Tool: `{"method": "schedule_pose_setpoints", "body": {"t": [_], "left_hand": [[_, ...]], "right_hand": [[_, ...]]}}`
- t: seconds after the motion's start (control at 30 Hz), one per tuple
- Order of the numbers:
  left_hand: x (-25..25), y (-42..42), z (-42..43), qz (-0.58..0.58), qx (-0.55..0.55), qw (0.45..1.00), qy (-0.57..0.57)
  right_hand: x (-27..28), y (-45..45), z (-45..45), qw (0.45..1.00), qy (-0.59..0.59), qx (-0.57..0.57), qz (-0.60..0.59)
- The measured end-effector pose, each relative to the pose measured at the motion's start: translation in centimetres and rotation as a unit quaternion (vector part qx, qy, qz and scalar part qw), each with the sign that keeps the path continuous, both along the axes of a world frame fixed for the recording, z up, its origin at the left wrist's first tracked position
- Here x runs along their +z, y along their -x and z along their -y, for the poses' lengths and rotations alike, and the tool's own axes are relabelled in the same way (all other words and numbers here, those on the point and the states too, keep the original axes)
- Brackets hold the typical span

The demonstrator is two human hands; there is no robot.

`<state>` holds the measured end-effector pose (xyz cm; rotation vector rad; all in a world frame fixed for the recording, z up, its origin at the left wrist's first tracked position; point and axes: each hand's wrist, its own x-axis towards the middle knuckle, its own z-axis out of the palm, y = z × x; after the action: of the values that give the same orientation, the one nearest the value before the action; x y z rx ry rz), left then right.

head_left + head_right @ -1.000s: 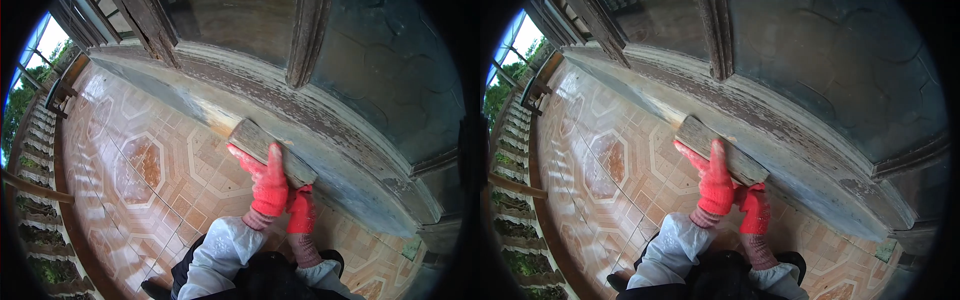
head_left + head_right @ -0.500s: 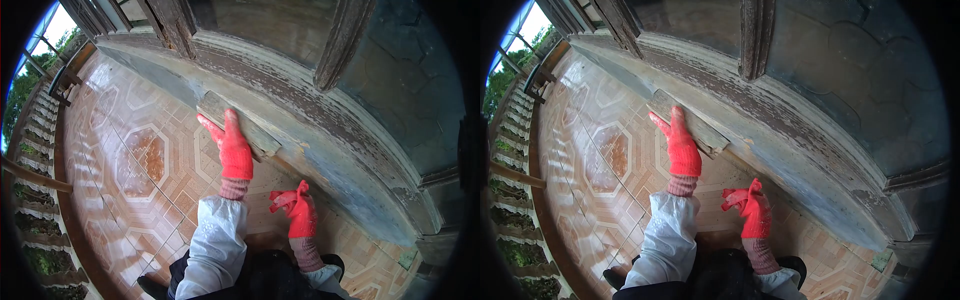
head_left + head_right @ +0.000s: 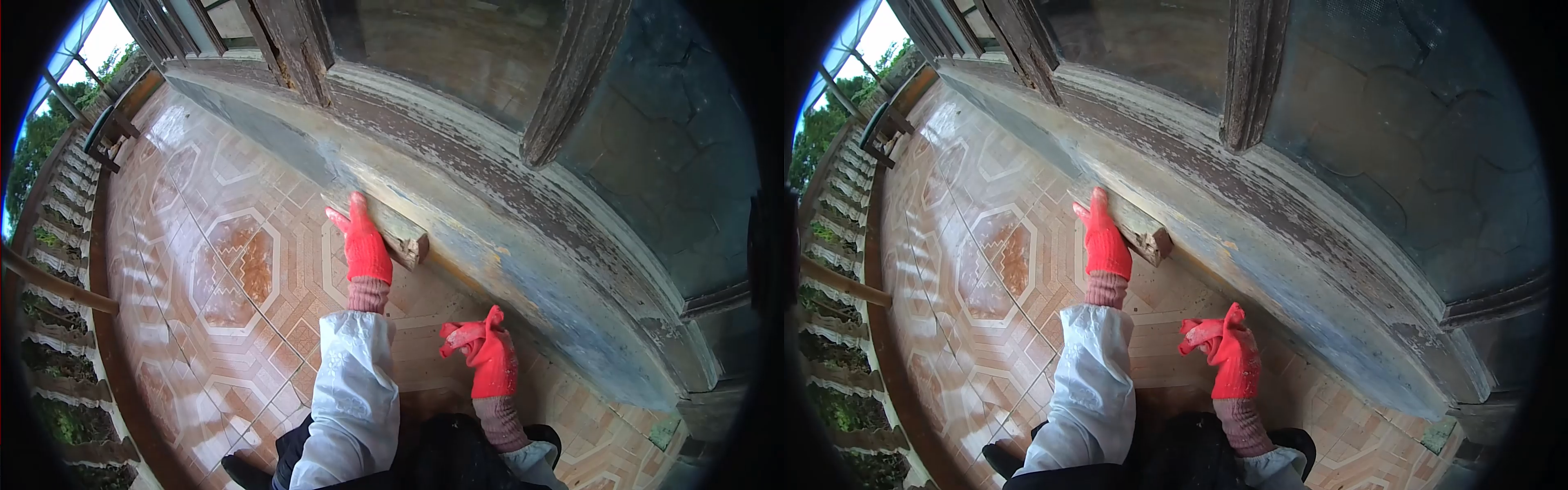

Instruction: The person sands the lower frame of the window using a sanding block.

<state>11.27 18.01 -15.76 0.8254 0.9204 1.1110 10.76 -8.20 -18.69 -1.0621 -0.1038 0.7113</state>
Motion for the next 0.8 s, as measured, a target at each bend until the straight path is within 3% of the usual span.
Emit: {"method": "schedule_pose_setpoints", "body": {"t": [0.07,0.1,0.17,0.2,0.3,0.33,0.4,0.43,0.47,0.5,0.57,0.63,0.7,0.8], "left_hand": [[0.7,0.7,0.9,-0.042,-0.011,0.999,0.0],[1.6,1.1,1.0,-0.117,-0.007,0.981,-0.152],[5.1,0.8,1.0,-0.143,0.01,0.949,-0.281],[4.7,0.7,0.4,-0.141,0.009,0.95,-0.278],[1.9,0.7,-1.1,0.017,-0.034,0.998,-0.055],[0.2,0.8,-1.0,0.016,-0.037,0.997,-0.059],[-2.3,0.4,-0.3,-0.04,-0.023,0.998,-0.04],[-0.5,0.3,0.3,-0.002,-0.03,0.998,-0.063],[1.3,0.6,1.2,-0.009,-0.034,0.998,-0.059],[4.8,0.9,2.4,-0.051,-0.028,0.989,-0.139],[6.1,0.1,3.5,-0.085,-0.024,0.972,-0.216],[4.8,-0.7,4.4,-0.034,0.015,0.986,-0.164],[2.6,-1.0,4.2,0.064,0.018,0.995,-0.069],[-0.4,-1.1,6.3,0.001,0.003,1.0,-0.009]], "right_hand": [[-0.4,0.4,-0.3,1.0,-0.003,-0.02,-0.018],[-0.2,0.7,-0.4,0.999,0.013,-0.04,-0.022],[0.7,1.1,-0.9,0.996,0.045,-0.062,-0.046],[1.2,1.1,-0.9,0.994,0.06,-0.066,-0.067],[0.2,0.6,-0.4,0.999,-0.001,-0.016,-0.047],[0.4,0.2,-0.3,0.999,-0.005,-0.019,-0.048],[0.7,-0.6,-0.3,0.993,0.026,0.092,0.075],[0.7,-0.7,-0.3,0.985,0.036,0.127,0.116],[0.5,-0.1,-0.4,0.994,0.045,0.08,0.06],[0.3,0.4,-0.3,0.998,0.055,0.033,0.007],[-0.8,1.2,-0.3,0.995,0.094,-0.009,0.016],[-0.7,1.2,0.0,0.99,0.128,-0.044,0.025],[-0.2,0.6,0.0,0.997,-0.016,-0.025,-0.076],[-2.2,0.5,0.5,0.995,-0.007,-0.045,-0.092]]}}
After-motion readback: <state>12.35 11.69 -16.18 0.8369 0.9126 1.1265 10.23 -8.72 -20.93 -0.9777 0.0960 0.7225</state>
